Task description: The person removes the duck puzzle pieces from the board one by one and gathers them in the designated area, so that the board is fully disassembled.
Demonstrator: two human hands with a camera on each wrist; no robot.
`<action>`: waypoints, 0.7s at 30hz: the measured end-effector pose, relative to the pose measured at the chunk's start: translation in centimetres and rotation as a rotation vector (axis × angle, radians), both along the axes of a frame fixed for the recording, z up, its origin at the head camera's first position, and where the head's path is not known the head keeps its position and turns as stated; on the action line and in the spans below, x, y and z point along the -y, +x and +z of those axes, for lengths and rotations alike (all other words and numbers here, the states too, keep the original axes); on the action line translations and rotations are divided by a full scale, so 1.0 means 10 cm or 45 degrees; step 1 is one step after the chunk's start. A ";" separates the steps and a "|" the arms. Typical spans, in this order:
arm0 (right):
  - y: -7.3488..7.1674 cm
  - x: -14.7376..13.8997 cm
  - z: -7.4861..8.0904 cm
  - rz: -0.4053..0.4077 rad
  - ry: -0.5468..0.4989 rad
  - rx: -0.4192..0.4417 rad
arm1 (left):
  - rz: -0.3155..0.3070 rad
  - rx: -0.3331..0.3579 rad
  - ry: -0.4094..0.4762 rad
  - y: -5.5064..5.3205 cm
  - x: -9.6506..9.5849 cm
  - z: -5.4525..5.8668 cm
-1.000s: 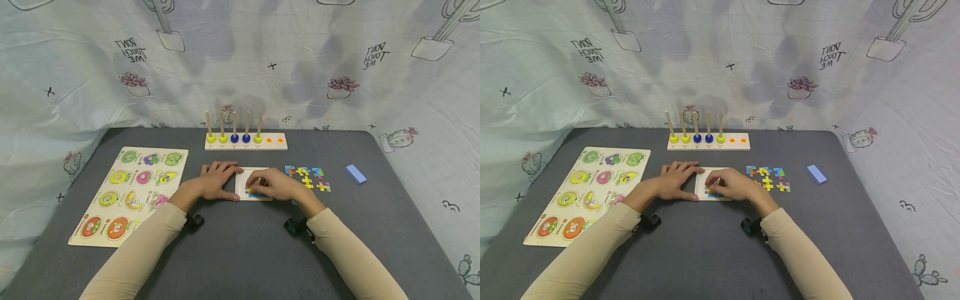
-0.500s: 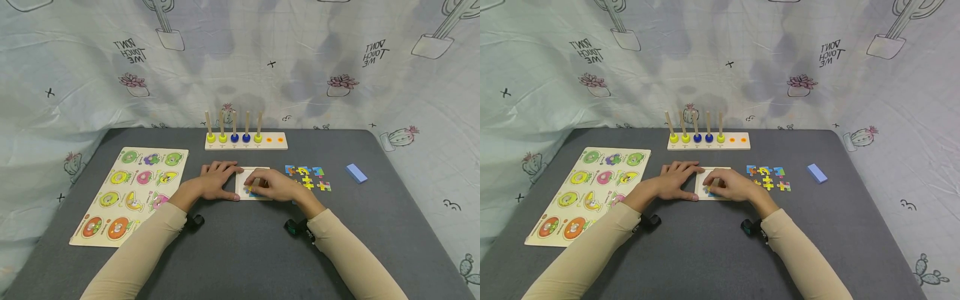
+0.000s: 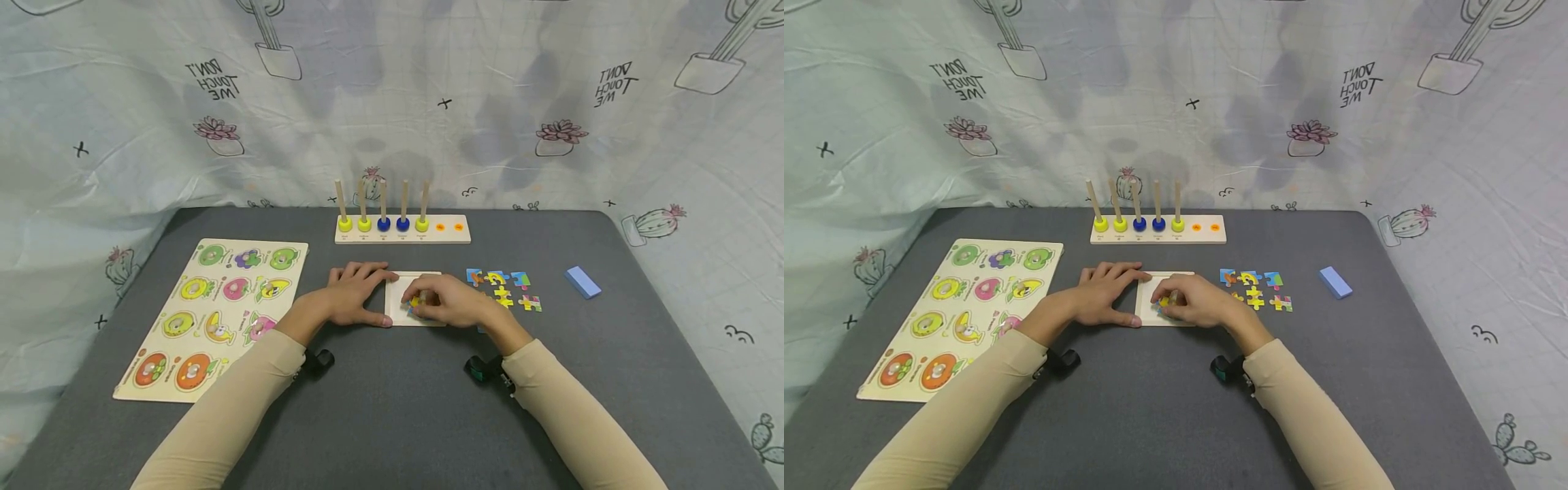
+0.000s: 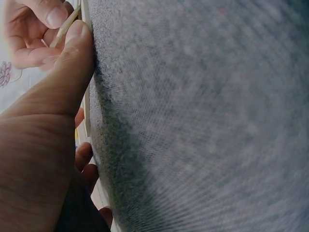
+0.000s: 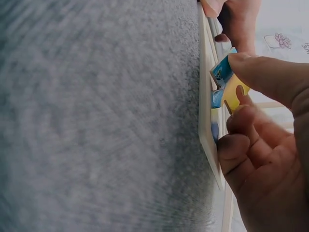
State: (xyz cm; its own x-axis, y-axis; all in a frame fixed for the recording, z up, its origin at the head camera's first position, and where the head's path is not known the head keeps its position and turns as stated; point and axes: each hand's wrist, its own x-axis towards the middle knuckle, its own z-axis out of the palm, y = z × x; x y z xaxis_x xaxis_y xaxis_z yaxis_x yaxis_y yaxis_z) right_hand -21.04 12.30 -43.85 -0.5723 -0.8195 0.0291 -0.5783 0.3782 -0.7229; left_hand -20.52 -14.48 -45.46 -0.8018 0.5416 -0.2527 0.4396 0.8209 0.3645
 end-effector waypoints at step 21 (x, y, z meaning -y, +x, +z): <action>0.03 -0.09 0.05 -0.082 -0.169 0.057 | 0.020 -0.012 -0.024 0.02 -0.04 0.04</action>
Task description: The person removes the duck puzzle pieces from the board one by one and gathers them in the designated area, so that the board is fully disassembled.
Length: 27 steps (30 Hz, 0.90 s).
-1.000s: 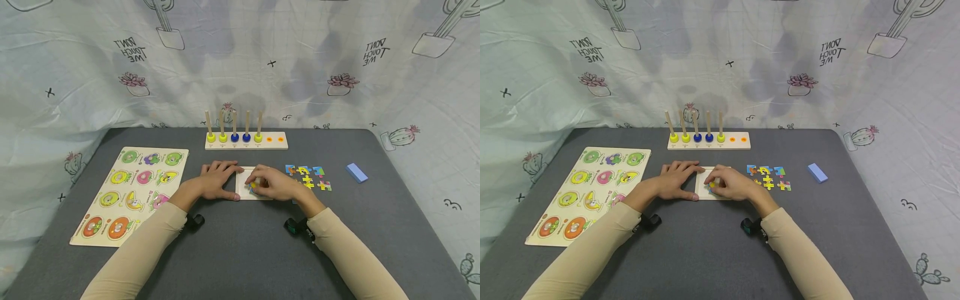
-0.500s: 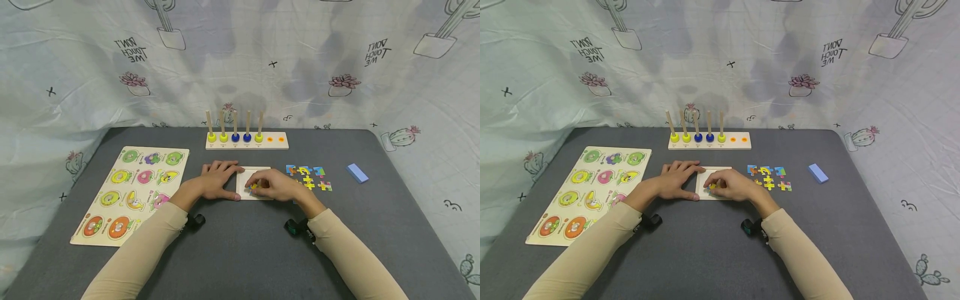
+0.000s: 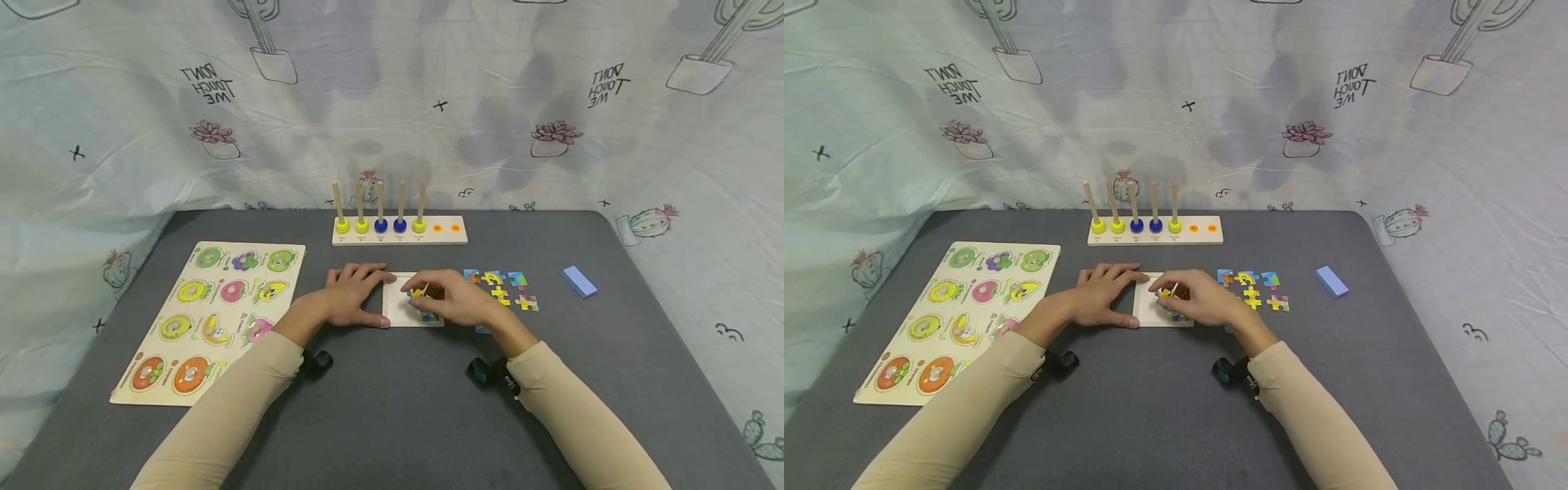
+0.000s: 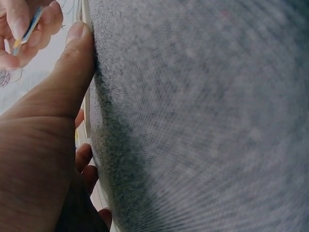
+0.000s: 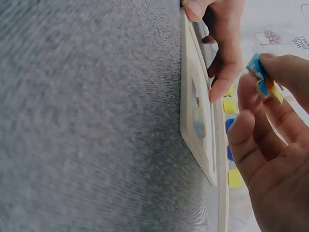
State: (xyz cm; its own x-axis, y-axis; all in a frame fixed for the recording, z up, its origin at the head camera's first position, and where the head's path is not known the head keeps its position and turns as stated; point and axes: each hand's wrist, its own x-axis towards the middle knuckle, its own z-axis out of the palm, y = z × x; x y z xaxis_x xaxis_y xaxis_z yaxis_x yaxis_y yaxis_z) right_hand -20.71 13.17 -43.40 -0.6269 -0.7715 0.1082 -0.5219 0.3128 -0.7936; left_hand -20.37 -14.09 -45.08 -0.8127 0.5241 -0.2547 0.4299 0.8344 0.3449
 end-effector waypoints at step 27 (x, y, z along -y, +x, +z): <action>0.12 -0.36 0.25 -0.043 0.030 0.043 | -0.007 -0.005 0.010 -0.01 0.02 -0.03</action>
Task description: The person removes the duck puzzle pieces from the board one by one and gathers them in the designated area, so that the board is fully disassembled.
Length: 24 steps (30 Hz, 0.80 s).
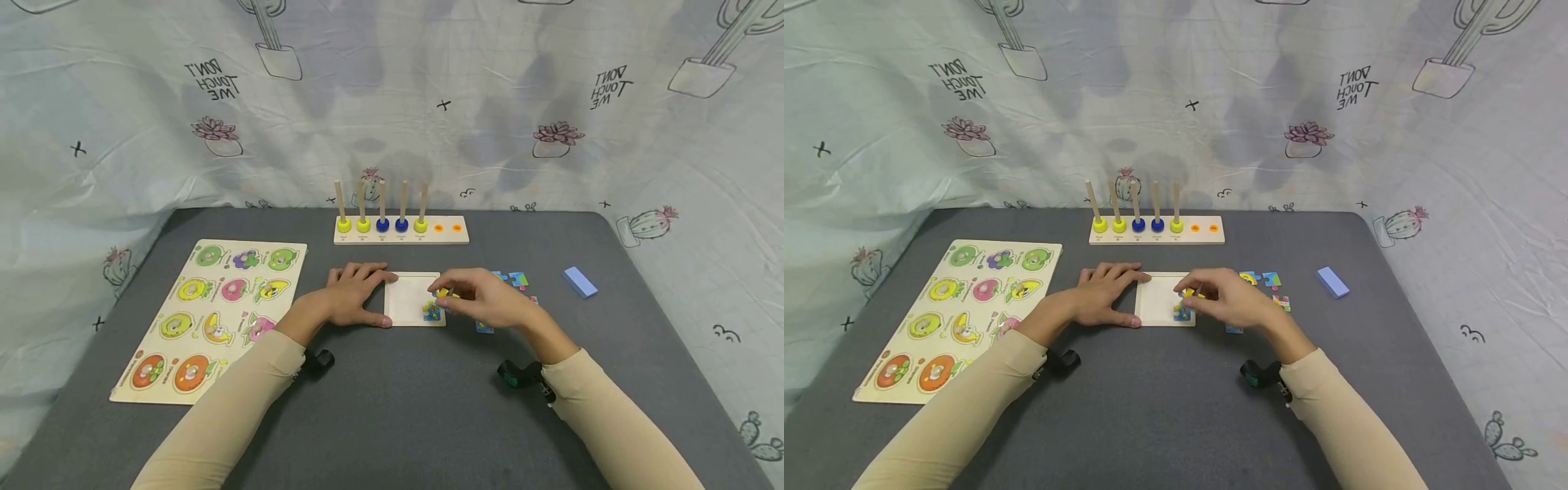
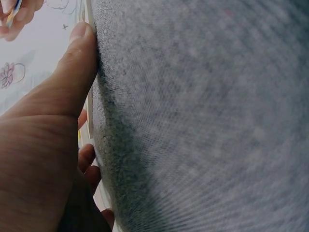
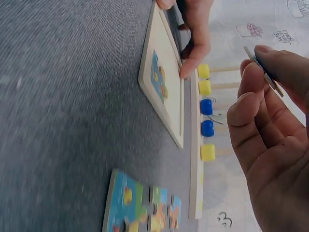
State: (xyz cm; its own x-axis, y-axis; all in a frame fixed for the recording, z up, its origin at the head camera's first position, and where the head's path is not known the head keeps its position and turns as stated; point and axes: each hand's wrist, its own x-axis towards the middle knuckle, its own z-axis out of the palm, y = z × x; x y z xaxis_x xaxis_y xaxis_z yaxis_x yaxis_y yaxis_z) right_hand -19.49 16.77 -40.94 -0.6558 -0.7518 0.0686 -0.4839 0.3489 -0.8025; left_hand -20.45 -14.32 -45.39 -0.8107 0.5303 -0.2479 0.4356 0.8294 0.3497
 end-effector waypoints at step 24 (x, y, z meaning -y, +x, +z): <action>0.10 -0.56 -0.01 -0.109 0.053 -0.035 | -0.007 0.017 0.020 0.00 0.01 0.02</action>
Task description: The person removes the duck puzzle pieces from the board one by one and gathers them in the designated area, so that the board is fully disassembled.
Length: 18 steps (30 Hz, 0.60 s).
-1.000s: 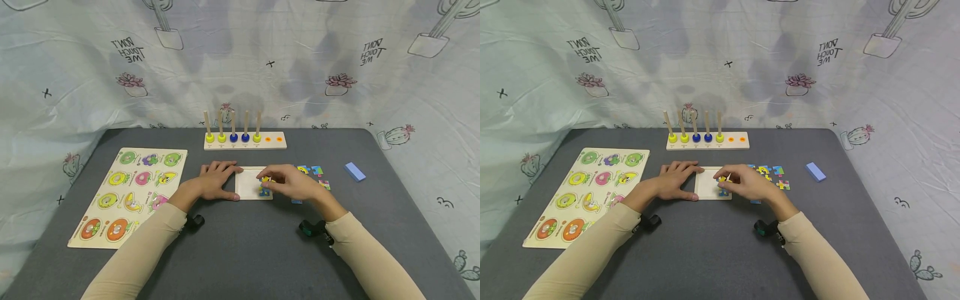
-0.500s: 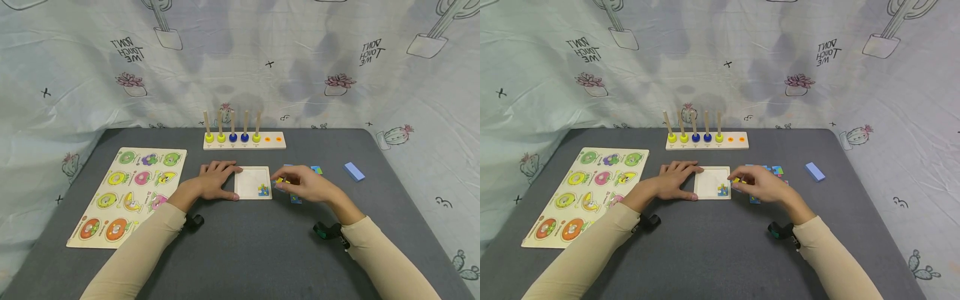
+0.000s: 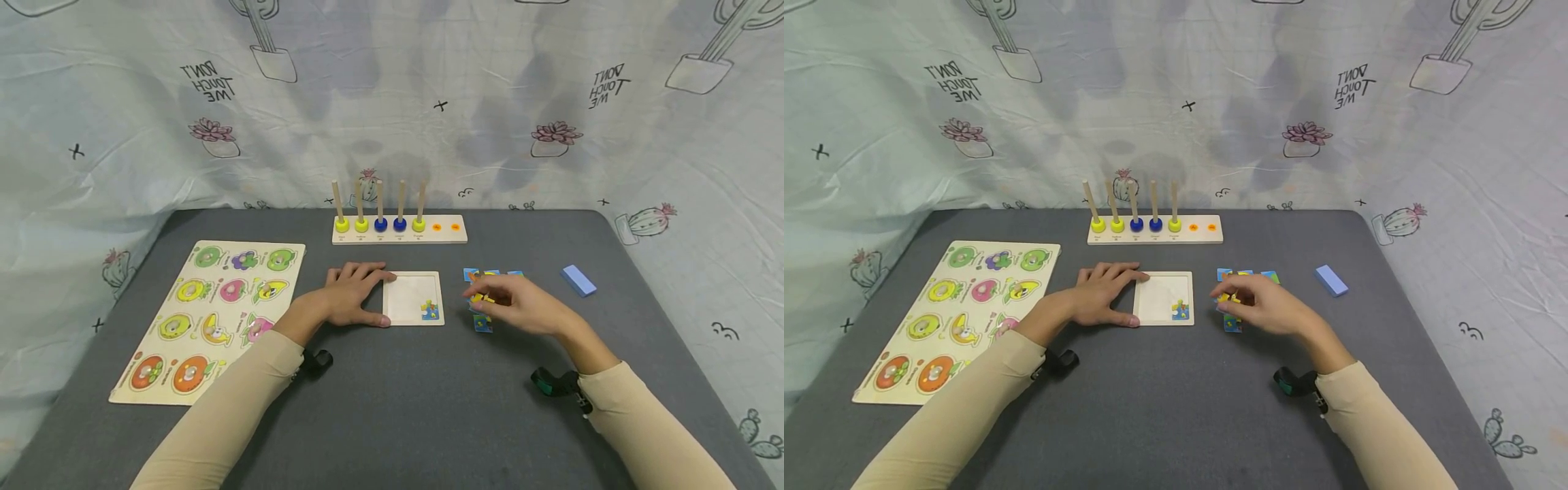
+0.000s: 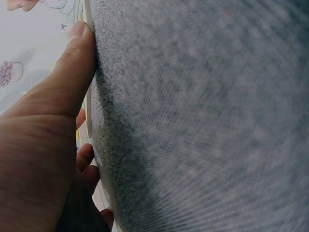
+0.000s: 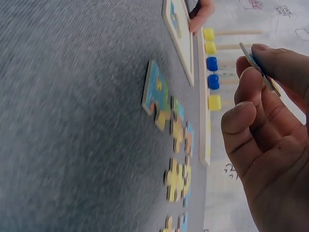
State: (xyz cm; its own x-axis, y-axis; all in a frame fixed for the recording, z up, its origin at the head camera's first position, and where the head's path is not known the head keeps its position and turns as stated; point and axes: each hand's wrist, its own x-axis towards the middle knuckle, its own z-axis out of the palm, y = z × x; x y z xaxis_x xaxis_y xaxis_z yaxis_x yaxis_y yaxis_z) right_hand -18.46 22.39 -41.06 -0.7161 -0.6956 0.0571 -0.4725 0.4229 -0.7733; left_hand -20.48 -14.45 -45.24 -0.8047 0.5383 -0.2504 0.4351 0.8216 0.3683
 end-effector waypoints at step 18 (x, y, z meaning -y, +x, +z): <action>0.04 -0.36 -0.13 -0.063 0.042 -0.047 | 0.003 -0.007 -0.009 0.02 -0.02 0.00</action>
State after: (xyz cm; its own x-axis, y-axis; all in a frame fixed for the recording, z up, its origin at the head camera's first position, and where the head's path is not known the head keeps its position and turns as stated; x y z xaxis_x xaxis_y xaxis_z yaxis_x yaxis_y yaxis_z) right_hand -18.03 26.03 -42.33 -0.7473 -0.6616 0.0613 -0.4782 0.4714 -0.7410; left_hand -20.32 -14.26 -45.19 -0.8073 0.5346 -0.2497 0.4351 0.8253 0.3600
